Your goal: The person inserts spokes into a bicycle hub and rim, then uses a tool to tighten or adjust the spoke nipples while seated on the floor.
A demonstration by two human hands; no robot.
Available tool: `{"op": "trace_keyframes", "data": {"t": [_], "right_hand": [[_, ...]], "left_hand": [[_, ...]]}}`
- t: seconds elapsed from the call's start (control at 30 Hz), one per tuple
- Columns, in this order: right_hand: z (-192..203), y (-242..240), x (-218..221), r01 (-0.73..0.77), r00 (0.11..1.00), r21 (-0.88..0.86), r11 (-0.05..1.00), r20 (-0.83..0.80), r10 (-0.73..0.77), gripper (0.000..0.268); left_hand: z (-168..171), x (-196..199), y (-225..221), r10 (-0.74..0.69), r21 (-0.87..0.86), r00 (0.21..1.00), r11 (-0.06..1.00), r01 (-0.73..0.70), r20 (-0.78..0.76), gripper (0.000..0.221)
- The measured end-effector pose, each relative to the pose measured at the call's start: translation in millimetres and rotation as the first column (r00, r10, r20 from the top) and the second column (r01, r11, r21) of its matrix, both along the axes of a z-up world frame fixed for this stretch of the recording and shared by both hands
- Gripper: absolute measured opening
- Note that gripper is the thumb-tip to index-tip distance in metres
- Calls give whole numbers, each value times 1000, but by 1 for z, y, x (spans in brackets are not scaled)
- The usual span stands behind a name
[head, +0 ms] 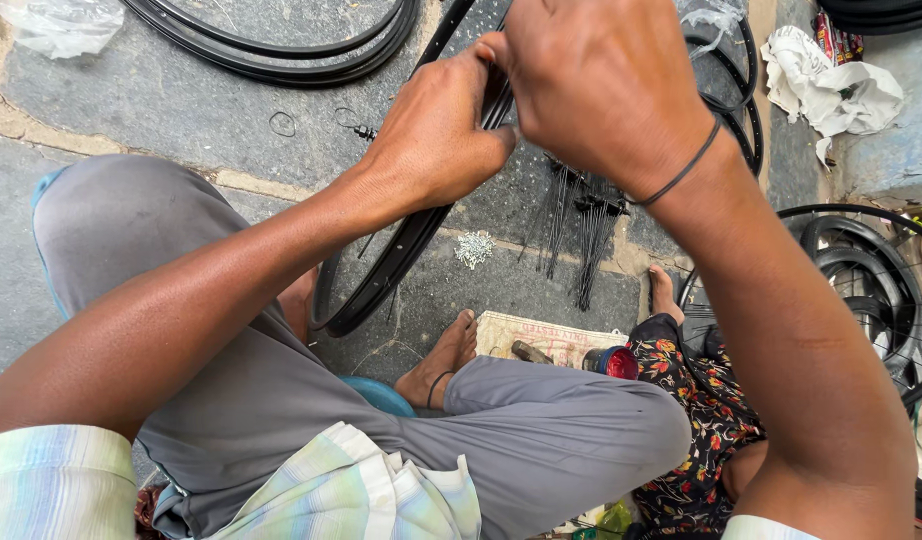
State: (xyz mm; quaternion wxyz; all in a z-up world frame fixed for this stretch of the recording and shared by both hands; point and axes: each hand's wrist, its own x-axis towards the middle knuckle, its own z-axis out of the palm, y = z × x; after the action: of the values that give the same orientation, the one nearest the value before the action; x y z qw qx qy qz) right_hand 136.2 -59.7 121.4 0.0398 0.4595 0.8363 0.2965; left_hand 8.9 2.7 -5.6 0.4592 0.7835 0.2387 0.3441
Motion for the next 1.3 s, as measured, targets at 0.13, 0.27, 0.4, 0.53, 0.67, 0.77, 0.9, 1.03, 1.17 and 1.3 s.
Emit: {"op": "trace_keyframes", "data": {"t": [0.13,0.27,0.4,0.53,0.67,0.77,0.9,1.03,1.17,1.3], "right_hand": [[15,-4,1,189,944,-227,956,-227,-240,23],[30,-11,6,-115,944,-280,953,-330,17,20],[22,-8,11,-159,975,-213,964,-187,120,10],[19,-5,10,-143,990,-196,970,-19,142,10],[6,-4,3,-85,996,-97,992,-1,86,16],[3,-1,-3,146,989,-154,977,-6,-149,32],[18,-5,-4,18,995,-153,988,-97,-33,31],[19,-5,-1,-105,990,-218,970,-113,82,13],[13,-2,2,-119,993,-171,978,-42,114,14],[0,-5,6,-98,990,-137,986,-112,83,17]], "left_hand": [[0,-5,0,2,1,1000,1000,-2,-28,37],[3,-8,-2,2,35,1000,999,-2,-13,33],[4,-9,-2,-14,20,999,1000,15,-47,37],[5,-9,-3,9,91,1000,996,-11,28,39],[10,-12,-3,-20,6,1000,1000,20,-1,40],[12,-12,-4,-35,5,999,999,35,-7,33],[9,-13,-3,-26,-11,997,1000,26,-77,35],[10,-16,-5,-29,21,998,999,28,49,45],[13,-17,-3,-21,13,1000,1000,22,-23,42],[2,-15,-1,-45,-7,998,999,45,-31,39]]}}
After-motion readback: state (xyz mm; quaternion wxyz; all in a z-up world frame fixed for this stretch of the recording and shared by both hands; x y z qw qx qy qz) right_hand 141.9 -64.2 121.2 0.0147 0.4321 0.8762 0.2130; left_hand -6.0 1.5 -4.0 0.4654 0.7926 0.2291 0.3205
